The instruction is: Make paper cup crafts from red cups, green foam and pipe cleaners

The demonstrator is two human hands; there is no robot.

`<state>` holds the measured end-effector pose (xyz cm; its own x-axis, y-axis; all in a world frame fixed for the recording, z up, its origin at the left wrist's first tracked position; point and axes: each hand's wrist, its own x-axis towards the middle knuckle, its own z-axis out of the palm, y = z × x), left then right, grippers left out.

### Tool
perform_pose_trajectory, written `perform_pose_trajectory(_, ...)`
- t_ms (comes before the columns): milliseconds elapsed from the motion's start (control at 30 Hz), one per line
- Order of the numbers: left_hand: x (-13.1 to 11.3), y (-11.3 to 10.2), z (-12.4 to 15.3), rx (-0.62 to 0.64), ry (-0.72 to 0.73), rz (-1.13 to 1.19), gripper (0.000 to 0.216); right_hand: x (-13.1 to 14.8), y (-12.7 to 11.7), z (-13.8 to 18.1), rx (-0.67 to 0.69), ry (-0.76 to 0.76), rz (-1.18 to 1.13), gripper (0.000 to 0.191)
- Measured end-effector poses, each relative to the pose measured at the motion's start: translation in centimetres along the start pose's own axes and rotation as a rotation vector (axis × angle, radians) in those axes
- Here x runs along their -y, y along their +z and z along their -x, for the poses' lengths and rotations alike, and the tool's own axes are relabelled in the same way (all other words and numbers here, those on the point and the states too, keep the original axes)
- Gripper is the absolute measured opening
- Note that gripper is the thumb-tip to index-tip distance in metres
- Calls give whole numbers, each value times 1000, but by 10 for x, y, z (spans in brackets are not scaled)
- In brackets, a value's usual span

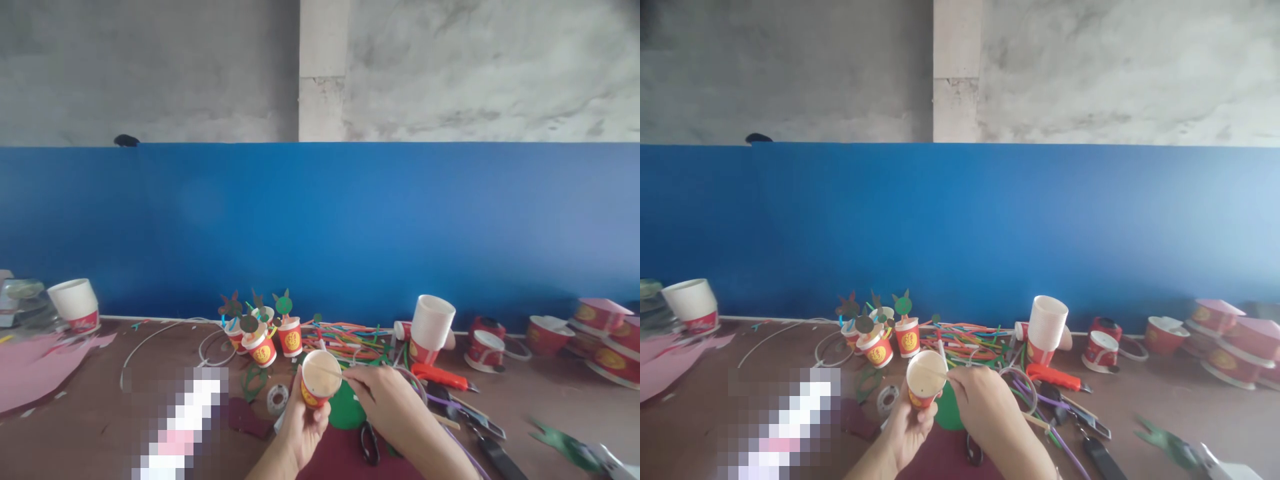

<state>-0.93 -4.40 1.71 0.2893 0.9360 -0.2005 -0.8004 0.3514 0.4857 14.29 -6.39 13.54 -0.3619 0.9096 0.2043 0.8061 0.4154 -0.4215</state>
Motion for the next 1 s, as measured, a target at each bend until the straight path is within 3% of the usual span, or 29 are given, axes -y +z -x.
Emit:
perform_pose_trajectory(333,0,-2,-2,10,18,-16,35,5,-3,-1,38,11,30,35)
perform_pose_trajectory(567,-1,0,-4,-34,-61,-36,43,5,2,-1,17,4,-14,36)
perform_pose_trajectory(1000,0,3,-2,-92,-13,-127,44,-6,19,-7,72,71,-283,35)
